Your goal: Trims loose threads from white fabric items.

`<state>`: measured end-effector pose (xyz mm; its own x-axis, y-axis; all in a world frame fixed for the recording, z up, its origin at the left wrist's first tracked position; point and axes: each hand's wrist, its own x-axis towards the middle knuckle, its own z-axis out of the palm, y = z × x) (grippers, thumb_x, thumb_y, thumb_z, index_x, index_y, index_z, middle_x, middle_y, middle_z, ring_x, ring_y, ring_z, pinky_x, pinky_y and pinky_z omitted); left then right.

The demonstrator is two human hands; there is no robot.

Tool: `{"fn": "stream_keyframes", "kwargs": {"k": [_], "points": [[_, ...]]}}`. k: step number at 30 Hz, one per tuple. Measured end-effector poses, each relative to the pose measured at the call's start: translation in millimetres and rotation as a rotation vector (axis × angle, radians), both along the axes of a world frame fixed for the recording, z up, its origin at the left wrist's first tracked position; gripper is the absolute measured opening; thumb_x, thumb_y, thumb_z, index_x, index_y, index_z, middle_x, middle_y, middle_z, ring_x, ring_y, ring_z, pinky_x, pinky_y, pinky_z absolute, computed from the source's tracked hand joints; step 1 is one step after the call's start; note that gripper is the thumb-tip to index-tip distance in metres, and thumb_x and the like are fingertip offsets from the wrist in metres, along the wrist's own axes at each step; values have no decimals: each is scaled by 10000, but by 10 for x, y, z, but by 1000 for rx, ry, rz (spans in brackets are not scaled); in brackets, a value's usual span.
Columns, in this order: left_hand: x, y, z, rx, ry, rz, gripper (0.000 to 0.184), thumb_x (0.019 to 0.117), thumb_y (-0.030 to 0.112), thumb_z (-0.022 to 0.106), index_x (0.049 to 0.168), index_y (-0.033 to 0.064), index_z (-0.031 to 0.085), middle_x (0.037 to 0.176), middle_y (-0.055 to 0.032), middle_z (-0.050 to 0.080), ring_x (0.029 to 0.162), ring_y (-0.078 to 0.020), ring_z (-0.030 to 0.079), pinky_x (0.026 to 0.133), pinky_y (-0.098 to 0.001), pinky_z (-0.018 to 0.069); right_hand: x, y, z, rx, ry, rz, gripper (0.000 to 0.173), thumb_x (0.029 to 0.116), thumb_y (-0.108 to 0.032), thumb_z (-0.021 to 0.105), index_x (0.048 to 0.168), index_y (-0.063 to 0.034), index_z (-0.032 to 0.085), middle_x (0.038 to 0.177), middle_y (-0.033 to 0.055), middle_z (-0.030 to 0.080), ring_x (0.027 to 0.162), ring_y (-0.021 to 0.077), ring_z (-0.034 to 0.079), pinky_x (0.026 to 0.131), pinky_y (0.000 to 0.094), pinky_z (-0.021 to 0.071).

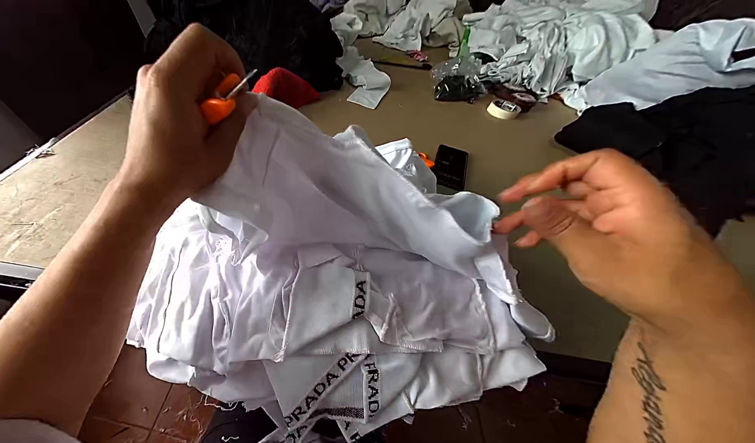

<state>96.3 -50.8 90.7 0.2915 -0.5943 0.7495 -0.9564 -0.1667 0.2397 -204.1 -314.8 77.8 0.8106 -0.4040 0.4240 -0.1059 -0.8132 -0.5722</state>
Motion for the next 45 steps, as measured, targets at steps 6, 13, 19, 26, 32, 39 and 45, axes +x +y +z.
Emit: {"fn": "stream_keyframes", "kwargs": {"k": [6, 13, 19, 26, 32, 39, 45], "points": [[353, -162, -12, -18, 20, 22, 204, 1019, 173, 568, 1116, -3, 605, 878, -58, 596, 744, -37, 523, 693, -204, 437, 132, -148, -252, -483, 396, -292, 523, 839, -135, 853, 1287, -33, 603, 887, 288, 673, 804, 562, 651, 614, 715, 472], [766, -610, -429, 499, 225, 288, 235, 994, 90, 617, 1191, -32, 658, 1185, -296, 664, 1130, -523, 629, 926, -731, 465, 660, -431, -167, -507, 175, -309, 322, 1011, -66, 596, 1270, 126, 591, 1287, 398, 565, 1190, 622, 537, 914, 766, 430], [105, -398, -298, 78, 135, 232, 386, 969, 146, 628, 1285, -72, 582, 1216, -295, 631, 1088, -433, 638, 920, -594, 502, 176, 717, -910, -198, -4, 94, 660, 861, -712, 609, 1046, -88, 717, 1118, 78, 665, 886, 153, 652, 700, 330, 573], [-996, -456, -471, 291, 147, -687, 285, 871, -11, 645, 1147, 35, 696, 951, -23, 691, 862, -85, 660, 751, -235, 563, 35, 863, -1078, 23, -115, 83, 295, 1027, -445, 564, 989, -156, 610, 868, -62, 626, 807, -23, 600, 723, 142, 515], [-1028, -370, -564, 389, 25, -593, 392, 921, 420, 701, 1114, 79, 679, 943, 4, 660, 909, -118, 632, 773, -269, 533, 42, 859, -1062, -55, -184, -44, 179, 954, -265, 614, 880, -184, 756, 888, -79, 682, 876, -12, 640, 780, 145, 535], [-1040, -402, -667, 316, -244, -475, 367, 1020, 390, 558, 1008, 78, 750, 841, -20, 662, 772, -177, 636, 595, -298, 488, 60, 744, -1020, 92, -322, 32, 176, 1030, -297, 588, 952, -195, 708, 1015, -87, 675, 922, 0, 656, 779, 155, 566], [-1065, -453, -712, 282, -320, -485, 325, 1038, 325, 546, 946, 87, 747, 786, -15, 635, 713, -177, 615, 538, -299, 446, 82, 789, -969, -9, -363, -43, 182, 1013, -298, 614, 933, -187, 733, 843, -116, 620, 819, -55, 594, 733, 97, 497]]}}
